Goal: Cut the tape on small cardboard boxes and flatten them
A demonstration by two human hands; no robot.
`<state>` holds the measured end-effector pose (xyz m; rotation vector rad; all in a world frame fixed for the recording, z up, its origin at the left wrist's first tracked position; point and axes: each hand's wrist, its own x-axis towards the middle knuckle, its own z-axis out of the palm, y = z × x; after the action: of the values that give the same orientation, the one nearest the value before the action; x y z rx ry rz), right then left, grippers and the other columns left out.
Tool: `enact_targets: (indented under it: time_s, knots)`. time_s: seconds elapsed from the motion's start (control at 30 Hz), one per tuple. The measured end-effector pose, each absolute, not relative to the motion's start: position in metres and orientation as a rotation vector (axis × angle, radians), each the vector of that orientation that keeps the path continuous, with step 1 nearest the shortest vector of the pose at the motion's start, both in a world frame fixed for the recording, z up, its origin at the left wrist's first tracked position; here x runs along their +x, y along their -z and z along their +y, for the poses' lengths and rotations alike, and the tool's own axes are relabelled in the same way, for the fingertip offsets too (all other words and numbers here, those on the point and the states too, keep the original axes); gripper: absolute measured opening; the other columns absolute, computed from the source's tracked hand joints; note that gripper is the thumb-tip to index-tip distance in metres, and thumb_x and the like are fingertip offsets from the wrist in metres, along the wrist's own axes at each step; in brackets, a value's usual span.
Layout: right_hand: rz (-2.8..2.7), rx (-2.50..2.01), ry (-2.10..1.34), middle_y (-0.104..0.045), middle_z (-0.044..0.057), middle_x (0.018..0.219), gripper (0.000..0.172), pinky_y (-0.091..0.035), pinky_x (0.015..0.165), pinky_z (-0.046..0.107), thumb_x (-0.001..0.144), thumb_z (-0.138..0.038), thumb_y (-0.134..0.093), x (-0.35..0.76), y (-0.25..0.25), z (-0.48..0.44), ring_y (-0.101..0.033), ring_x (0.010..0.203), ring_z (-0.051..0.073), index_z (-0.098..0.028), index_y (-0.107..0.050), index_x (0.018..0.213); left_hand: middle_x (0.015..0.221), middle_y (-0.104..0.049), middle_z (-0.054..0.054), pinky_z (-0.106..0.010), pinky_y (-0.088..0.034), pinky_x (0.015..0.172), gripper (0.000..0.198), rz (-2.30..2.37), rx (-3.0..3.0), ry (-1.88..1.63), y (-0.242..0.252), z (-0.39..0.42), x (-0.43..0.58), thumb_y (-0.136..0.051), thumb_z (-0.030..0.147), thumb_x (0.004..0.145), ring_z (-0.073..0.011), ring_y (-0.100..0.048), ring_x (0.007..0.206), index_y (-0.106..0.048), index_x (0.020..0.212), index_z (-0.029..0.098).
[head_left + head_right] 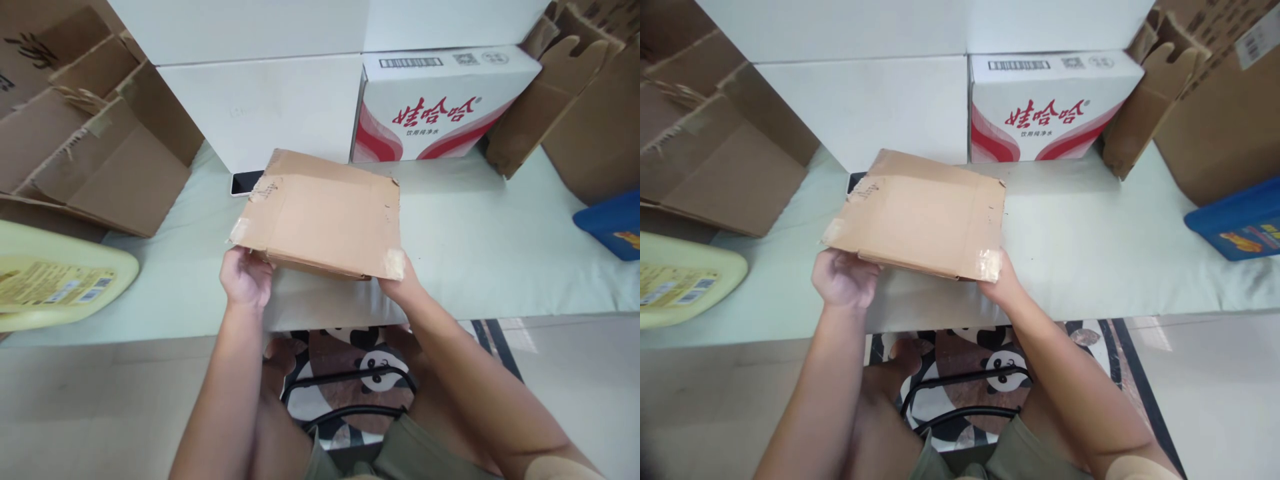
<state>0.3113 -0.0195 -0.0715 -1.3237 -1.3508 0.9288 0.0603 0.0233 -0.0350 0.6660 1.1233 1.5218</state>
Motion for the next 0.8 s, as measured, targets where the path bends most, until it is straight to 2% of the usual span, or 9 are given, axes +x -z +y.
enact_targets:
  time_s: [0.17, 0.3, 0.4, 0.53, 0.67, 0.8]
  knots:
    - [-1.287, -1.302, -0.948, -0.079, 0.008, 0.085, 0.033, -0.063, 0.085, 0.047, 0.078, -0.06, -0.072, 0.314, 0.07, -0.02, -0.077, 0.094, 0.032, -0.026, -0.071, 0.077, 0.076, -0.064, -0.002, -0.027, -0.041, 0.053, 0.031, 1.076, 0.63, -1.507, 0.038, 0.023, 0.055, -0.074, 0.05, 0.065, -0.0185, -0.06, 0.07, -0.061, 0.077, 0.024]
    - [-1.191, -1.155, -0.962, -0.079, 0.008, 0.11, 0.053, -0.056, 0.106, 0.051, 0.072, -0.07, -0.076, 0.317, 0.067, -0.023, -0.072, 0.116, 0.034, -0.027, -0.074, 0.103, 0.077, -0.064, -0.001, -0.026, -0.045, 0.054, 0.037, 1.041, 0.592, -1.521, 0.037, 0.023, 0.056, -0.08, 0.052, 0.063, -0.0177, -0.062, 0.071, -0.061, 0.078, 0.023]
    - [-1.144, -1.005, -0.991, -0.074, 0.008, 0.125, 0.062, -0.048, 0.117, 0.052, 0.079, -0.078, -0.065, 0.317, 0.063, -0.025, -0.065, 0.13, 0.034, -0.029, -0.071, 0.116, 0.086, -0.07, -0.004, -0.025, -0.047, 0.054, 0.046, 1.048, 0.577, -1.547, 0.037, 0.024, 0.059, -0.083, 0.058, 0.062, -0.0182, -0.066, 0.074, -0.069, 0.089, 0.023]
    - [-1.086, -1.003, -0.996, -0.072, 0.008, 0.132, 0.065, -0.049, 0.115, 0.053, 0.087, -0.079, -0.053, 0.315, 0.062, -0.023, -0.064, 0.131, 0.034, -0.029, -0.066, 0.125, 0.093, -0.075, -0.003, -0.023, -0.047, 0.055, 0.054, 1.08, 0.568, -1.584, 0.041, 0.026, 0.063, -0.09, 0.058, 0.057, -0.0175, -0.069, 0.08, -0.073, 0.094, 0.023]
    - [-1.007, -1.095, -0.99, -0.072, 0.007, 0.131, 0.059, -0.049, 0.115, 0.051, 0.087, -0.075, -0.058, 0.316, 0.062, -0.02, -0.065, 0.128, 0.032, -0.028, -0.064, 0.125, 0.104, -0.077, -0.003, -0.022, -0.054, 0.074, 0.051, 1.11, 0.685, -1.639, 0.044, 0.027, 0.064, -0.094, 0.055, 0.057, -0.0193, -0.071, 0.101, -0.076, 0.091, 0.022]
    - [-1.005, -1.129, -1.001, -0.069, 0.007, 0.133, 0.058, -0.048, 0.116, 0.049, 0.089, -0.074, -0.054, 0.315, 0.061, -0.019, -0.064, 0.129, 0.03, -0.029, -0.06, 0.124, 0.105, -0.078, -0.005, -0.026, -0.055, 0.082, 0.054, 1.158, 0.732, -1.633, 0.047, 0.028, 0.063, -0.094, 0.061, 0.056, -0.0213, -0.07, 0.101, -0.077, 0.09, 0.022]
